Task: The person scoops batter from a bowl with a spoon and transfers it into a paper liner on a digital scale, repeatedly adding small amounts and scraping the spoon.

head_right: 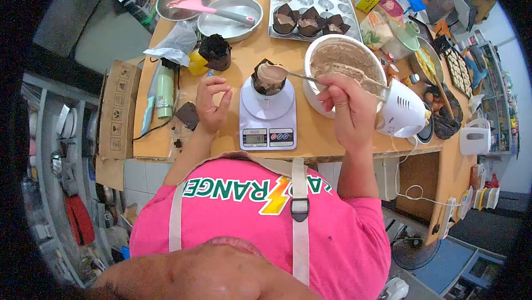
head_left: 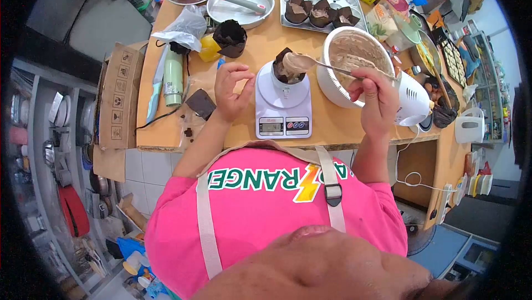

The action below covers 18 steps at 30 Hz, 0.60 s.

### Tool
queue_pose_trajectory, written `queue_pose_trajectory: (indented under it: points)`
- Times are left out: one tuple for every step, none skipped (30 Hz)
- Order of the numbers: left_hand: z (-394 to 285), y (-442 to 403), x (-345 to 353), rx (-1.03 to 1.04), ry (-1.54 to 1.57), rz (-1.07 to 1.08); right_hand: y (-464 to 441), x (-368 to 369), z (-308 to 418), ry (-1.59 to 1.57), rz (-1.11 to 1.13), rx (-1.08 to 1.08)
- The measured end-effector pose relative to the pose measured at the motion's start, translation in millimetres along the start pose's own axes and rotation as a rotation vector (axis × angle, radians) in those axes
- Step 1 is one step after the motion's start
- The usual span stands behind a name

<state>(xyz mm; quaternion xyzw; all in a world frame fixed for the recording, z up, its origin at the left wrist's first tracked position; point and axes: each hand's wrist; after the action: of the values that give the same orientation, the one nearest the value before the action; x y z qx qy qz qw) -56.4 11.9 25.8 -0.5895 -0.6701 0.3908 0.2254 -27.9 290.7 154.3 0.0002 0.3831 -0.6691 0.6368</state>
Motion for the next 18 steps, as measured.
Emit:
queue_pose_trajectory:
  points:
    - [0, 0, 0, -0.006, 0.004, -0.003, -1, 1, 1, 0.041, 0.021, -0.006]
    - [0, 0, 0, -0.006, 0.003, -0.004, -2, 2, 2, 0.040, 0.021, -0.007]
    - [0, 0, 0, -0.008, 0.005, -0.004, -3, 2, 4, 0.076, 0.038, -0.023]
    - [0, 0, 0, -0.012, 0.008, -0.004, -3, 3, 6, 0.112, 0.056, -0.036]
    - [0, 0, 0, -0.011, 0.009, -0.004, -4, 4, 6, 0.112, 0.056, -0.036]
    - [0, -1, 1, -0.011, 0.019, -0.021, -5, 5, 7, 0.163, 0.068, -0.051]
    - [1, -1, 2, -0.011, 0.030, -0.038, -5, 6, 7, 0.213, 0.080, -0.066]
    - [1, -1, 2, -0.012, 0.030, -0.038, -6, 8, 7, 0.212, 0.080, -0.065]
    - [2, -1, 1, -0.007, 0.024, -0.037, -7, 9, 7, 0.243, 0.089, -0.091]
    - [2, -1, 1, -0.003, 0.018, -0.038, -8, 11, 8, 0.273, 0.098, -0.118]
    - [2, -1, 1, -0.003, 0.018, -0.038, -10, 13, 8, 0.273, 0.098, -0.118]
    - [1, -1, 1, -0.005, 0.018, -0.040, -12, 14, 10, 0.290, 0.122, -0.159]
    - [1, -1, 1, -0.007, 0.018, -0.043, -14, 16, 11, 0.307, 0.147, -0.200]
    - [1, 0, 1, -0.008, 0.018, -0.044, -15, 19, 11, 0.308, 0.149, -0.200]
    - [1, 0, 0, 0.000, 0.020, -0.043, -17, 22, 10, 0.322, 0.176, -0.243]
    - [2, -1, 0, 0.009, 0.022, -0.041, -18, 25, 10, 0.337, 0.202, -0.287]
    - [2, -1, 0, 0.008, 0.022, -0.043, -18, 28, 10, 0.337, 0.203, -0.287]
    - [1, -1, 0, 0.006, 0.017, -0.040, -17, 32, 10, 0.402, 0.222, -0.318]
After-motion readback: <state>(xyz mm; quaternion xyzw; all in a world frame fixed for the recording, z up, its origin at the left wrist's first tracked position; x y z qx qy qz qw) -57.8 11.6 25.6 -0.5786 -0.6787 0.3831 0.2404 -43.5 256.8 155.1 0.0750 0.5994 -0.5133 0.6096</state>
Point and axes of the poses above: each hand's wrist, its own y-axis away from the middle knuckle, its own x-axis out of the palm, z = x × y, and after that the axes turned 12 degrees about y, right-handed
